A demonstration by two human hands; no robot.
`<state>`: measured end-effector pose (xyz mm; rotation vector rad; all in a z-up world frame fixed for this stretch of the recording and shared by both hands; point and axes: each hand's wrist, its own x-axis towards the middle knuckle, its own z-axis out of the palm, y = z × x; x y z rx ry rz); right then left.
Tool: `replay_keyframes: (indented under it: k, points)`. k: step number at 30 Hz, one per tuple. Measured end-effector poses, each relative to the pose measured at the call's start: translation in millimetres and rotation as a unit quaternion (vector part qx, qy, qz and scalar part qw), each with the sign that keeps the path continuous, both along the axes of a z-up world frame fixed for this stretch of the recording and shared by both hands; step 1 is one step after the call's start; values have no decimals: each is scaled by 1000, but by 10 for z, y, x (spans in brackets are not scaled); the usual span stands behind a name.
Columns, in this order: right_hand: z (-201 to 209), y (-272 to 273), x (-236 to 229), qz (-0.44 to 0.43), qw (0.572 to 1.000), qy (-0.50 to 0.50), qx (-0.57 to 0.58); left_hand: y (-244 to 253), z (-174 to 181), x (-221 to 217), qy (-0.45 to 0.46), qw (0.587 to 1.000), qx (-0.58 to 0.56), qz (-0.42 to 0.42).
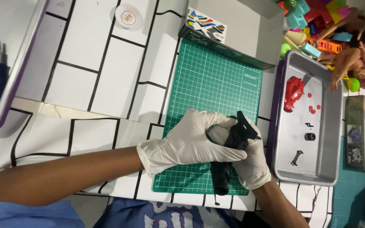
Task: The person assembles a small black model vehicle on a green cutting mat. They attach a small cylindrical component to the chassis, then pick up and attach a black plastic body part to the frame. The person continues to fit additional small black plastic pieces onto the vehicle's body.
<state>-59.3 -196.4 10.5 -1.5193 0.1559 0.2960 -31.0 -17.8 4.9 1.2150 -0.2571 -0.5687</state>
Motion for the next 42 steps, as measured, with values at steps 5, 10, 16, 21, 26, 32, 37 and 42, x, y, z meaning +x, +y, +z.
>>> replay_keyframes:
  k: [5, 10, 16, 21, 26, 32, 37, 42]
  points:
    - [-435, -403, -28, -6, 998, 26, 59, -66, 29, -9, 37, 993, -91, 71]
    - [-657, -546, -30, -58, 972, 36, 226, -92, -140, -24, -49, 994, -72, 71]
    - [-218, -195, -103, -94, 978, -2, 187, 6, -156, -82, -202, 978, -47, 25]
    - [-493, -359, -79, -204, 938, -280, 16, -86, -210, -31, -46, 989, -138, -35]
    - [-407, -232, -156, -202, 877, -419, -119, -136, -475, -48, -8, 990, -139, 22]
    - [-385, -205, -148, -161, 862, -477, -58, -127, -754, -121, 20, 993, -112, 36]
    - [-404, -389, -121, -212, 838, -467, -185, -126, -325, 36, -89, 985, -147, 13]
    - [-452, -371, -95, -217, 861, -445, -119, -109, -543, 94, -91, 988, -128, 1]
